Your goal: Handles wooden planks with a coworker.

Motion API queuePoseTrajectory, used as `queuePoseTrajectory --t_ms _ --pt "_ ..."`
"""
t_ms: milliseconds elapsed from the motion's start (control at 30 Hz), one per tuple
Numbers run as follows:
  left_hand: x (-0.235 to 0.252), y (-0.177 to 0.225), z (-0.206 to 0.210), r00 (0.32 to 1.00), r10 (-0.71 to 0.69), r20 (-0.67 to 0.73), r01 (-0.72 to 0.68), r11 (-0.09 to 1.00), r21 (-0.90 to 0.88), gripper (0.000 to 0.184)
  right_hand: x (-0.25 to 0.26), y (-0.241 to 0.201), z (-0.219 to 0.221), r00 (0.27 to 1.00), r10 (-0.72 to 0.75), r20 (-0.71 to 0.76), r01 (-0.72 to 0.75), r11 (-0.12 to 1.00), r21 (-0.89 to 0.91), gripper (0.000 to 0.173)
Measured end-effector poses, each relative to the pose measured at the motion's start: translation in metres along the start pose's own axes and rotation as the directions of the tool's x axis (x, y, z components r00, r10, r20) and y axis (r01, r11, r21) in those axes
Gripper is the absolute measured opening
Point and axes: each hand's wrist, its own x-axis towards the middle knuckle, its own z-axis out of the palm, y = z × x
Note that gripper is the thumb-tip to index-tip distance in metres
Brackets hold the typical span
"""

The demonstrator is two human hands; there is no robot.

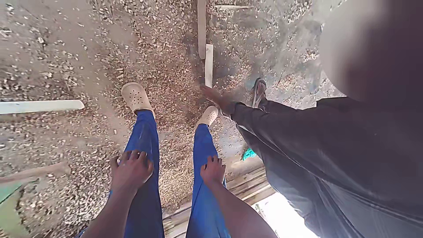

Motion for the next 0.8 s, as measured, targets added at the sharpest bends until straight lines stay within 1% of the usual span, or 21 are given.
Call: queuePoseTrajectory --t_ms 267,533,600,700,733,800 --pt "-0.002 -0.003 0.001 0.999 0.022 -0.028 -0.023 1.0 -0.006 0.041 -0.002 -0.002 0.002 1.0 0.007 -0.006 -0.008 1.0 -0.009 0.047" --pt "0.0 -0.001 -0.001 1.0 0.006 0.016 -0.006 1.0 -0.009 0.043 -0.002 -0.002 0.001 1.0 0.019 0.0 -0.019 1.0 -0.004 0.047" --pt "-0.002 -0.003 0.001 1.0 0.006 0.005 -0.006 1.0 -0.009 0.042 -0.004 -0.003 0.001 1.0 0.014 0.015 -0.014 1.0 0.0 0.048" --pt "-0.005 -0.009 0.006 0.998 0.042 -0.05 -0.047 0.995 -0.093 0.043 -0.006 -0.001 0.002 1.0 -0.023 -0.014 0.024 0.996 0.089 0.047" --pt "-0.005 -0.007 0.007 0.997 0.064 -0.044 -0.069 0.991 -0.115 0.046 -0.007 0.003 0.001 1.0 -0.021 -0.022 0.024 0.992 0.12 0.047" --pt "-0.004 -0.004 0.002 0.996 0.088 0.024 -0.084 0.989 -0.125 0.053 -0.005 0.007 -0.001 1.0 -0.017 -0.001 0.017 0.989 0.149 0.048"
